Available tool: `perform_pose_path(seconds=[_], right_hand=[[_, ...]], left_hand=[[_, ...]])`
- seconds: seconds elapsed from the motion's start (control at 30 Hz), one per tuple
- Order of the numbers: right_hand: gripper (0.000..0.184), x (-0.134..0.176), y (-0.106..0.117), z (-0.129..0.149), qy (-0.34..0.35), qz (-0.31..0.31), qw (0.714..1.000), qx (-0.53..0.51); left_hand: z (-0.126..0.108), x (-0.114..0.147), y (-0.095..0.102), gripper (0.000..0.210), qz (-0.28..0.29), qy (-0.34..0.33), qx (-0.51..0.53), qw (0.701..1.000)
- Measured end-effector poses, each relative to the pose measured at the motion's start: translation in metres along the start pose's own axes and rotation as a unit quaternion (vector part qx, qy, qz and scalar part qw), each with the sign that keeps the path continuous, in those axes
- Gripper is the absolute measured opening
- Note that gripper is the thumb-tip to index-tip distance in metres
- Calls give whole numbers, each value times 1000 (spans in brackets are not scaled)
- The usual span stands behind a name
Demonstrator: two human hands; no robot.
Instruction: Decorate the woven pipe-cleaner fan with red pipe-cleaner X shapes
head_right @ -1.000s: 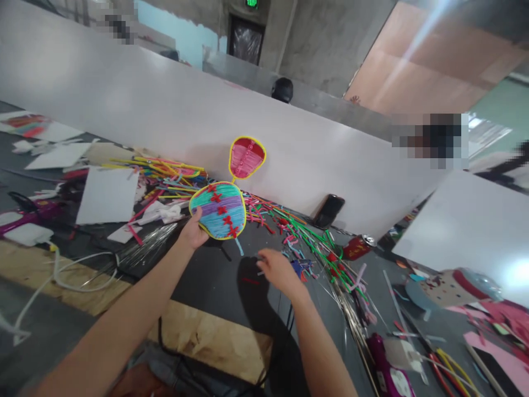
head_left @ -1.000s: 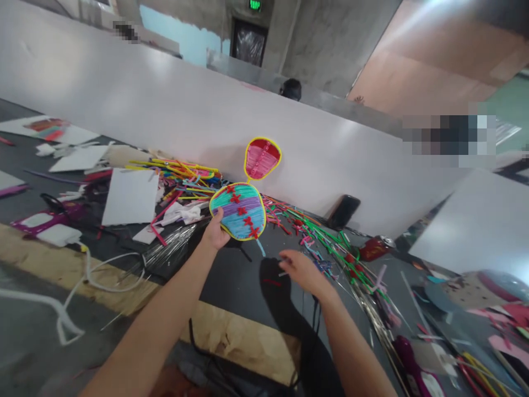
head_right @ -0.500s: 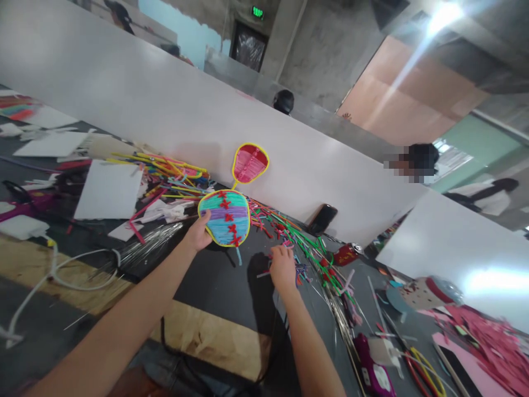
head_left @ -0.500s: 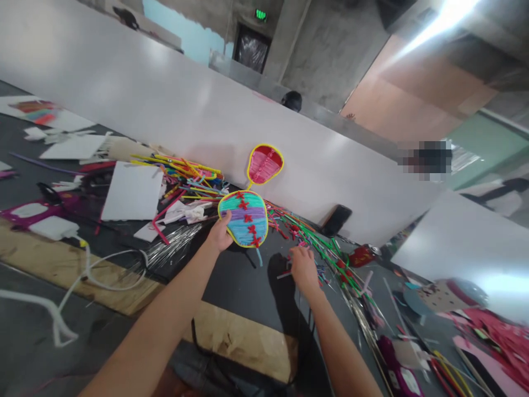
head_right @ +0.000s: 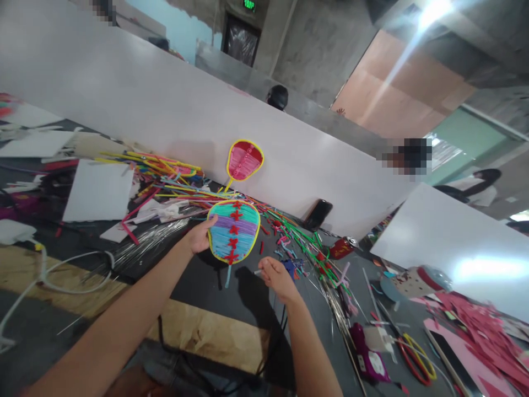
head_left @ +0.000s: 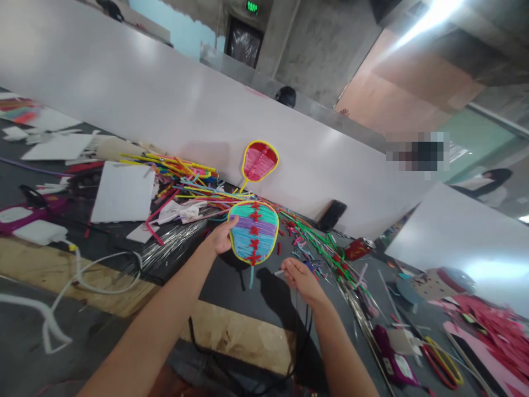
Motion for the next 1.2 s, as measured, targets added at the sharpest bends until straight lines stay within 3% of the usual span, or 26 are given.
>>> perform_pose_path(seconds=[0.23, 0.33, 0.43, 0.5, 0.6, 0.67, 0.77, 0.87, 1.0, 1.2], right_hand=[[36, 55, 93, -12, 24, -221, 973, -65], [40, 80, 113, -20, 29, -281, 955, -95], [42, 97, 118, -27, 19, -317, 940, -123], [42, 105, 117, -31, 14, -338, 933, -122], [40, 115, 115, -32, 20, -371, 923, -103], [39, 124, 114, -31, 18, -396, 914, -87], [40, 137, 114, -25, 3, -440, 897, -36], [43, 145, 112, -16, -11, -436, 900, 15], [46, 145, 105, -3, 12, -424, 905, 41], [44, 129, 92, 21, 117, -339, 933, 25]], left_hand=[[16, 15, -10, 28, -45, 50, -153, 986], [12, 28, -18, 43, -78, -15, -228, 970], [-1, 44, -28, 63, -127, -118, -302, 937], [-8, 59, -37, 71, -148, -198, -394, 885], [-6, 86, -46, 69, -128, -292, -638, 701], [7, 107, -42, 61, -98, -286, -728, 615], [35, 139, -27, 52, -50, -277, -802, 527], [58, 166, -15, 49, -19, -275, -839, 469], [74, 183, -21, 44, 15, -288, -850, 441], [96, 180, -51, 44, 118, -287, -825, 472]])
Point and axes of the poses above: each hand's wrist, its own x-axis away from the middle knuckle, its own y-axis out of the back of the hand, z = x × y, the point moved 2 cm from there along -x, towards the middle knuckle, and after that the axes turned 7 degrees about x, right-handed, at the moved point
